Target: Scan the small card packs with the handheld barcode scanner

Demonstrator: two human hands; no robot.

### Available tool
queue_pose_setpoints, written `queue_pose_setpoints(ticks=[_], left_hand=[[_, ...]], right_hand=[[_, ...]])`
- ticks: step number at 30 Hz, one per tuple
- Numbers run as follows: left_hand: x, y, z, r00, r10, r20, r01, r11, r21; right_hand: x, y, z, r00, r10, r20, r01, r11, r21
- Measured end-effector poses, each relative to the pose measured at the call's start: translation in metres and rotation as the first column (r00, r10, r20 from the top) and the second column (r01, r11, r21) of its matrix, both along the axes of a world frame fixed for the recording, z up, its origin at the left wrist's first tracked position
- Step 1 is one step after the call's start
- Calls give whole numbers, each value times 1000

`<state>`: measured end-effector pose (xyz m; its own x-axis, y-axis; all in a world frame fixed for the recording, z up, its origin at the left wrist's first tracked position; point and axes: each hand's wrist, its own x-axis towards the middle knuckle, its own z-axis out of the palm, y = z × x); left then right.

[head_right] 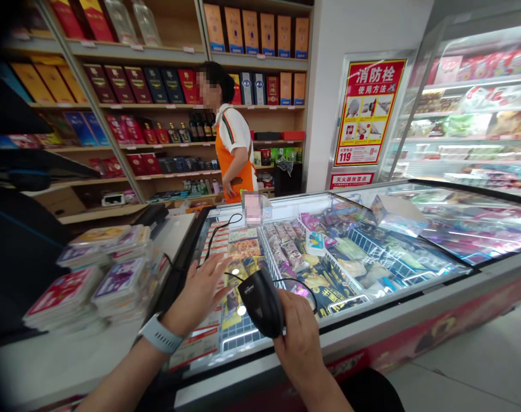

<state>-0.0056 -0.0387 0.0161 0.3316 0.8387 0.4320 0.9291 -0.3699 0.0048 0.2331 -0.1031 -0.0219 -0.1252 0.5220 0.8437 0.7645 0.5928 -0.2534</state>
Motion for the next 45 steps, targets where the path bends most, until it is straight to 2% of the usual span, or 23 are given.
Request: queue_pose_setpoints(ticks=[7,13,16,19,23,26,32,37,45], left_hand=[[-45,-34,-13,992,128,-23,-123,980,155],[-66,-62,-18,985,170,17,-169,955,243],[-73,-78,-11,981,174,80,-190,936,295],[-80,-89,2,960,221,172,-269,896,354],[-91,-88,15,899,373,231,-435,824,364],[-96,-82,18,866,450,218,-499,806,320],[-103,-72,11,884,428,187,-467,818,335],[-113,-71,4,890,417,182,-453,778,436],[-118,-78,14,940,286,186,-341,788,512]], right_hand=[[-1,-1,-6,999,11,37,-11,1000,10],[3,1,-10,999,33,30,-33,999,-10],[5,1,-12,999,38,31,-38,999,-9],[5,1,-13,999,39,36,-39,999,-5],[4,0,-12,998,40,52,-40,999,1],[4,0,-12,997,45,58,-44,999,-6],[4,-2,-10,997,52,57,-52,999,-6],[3,-2,-9,997,67,47,-66,998,-17],[2,-1,-8,995,85,42,-84,996,-16]])
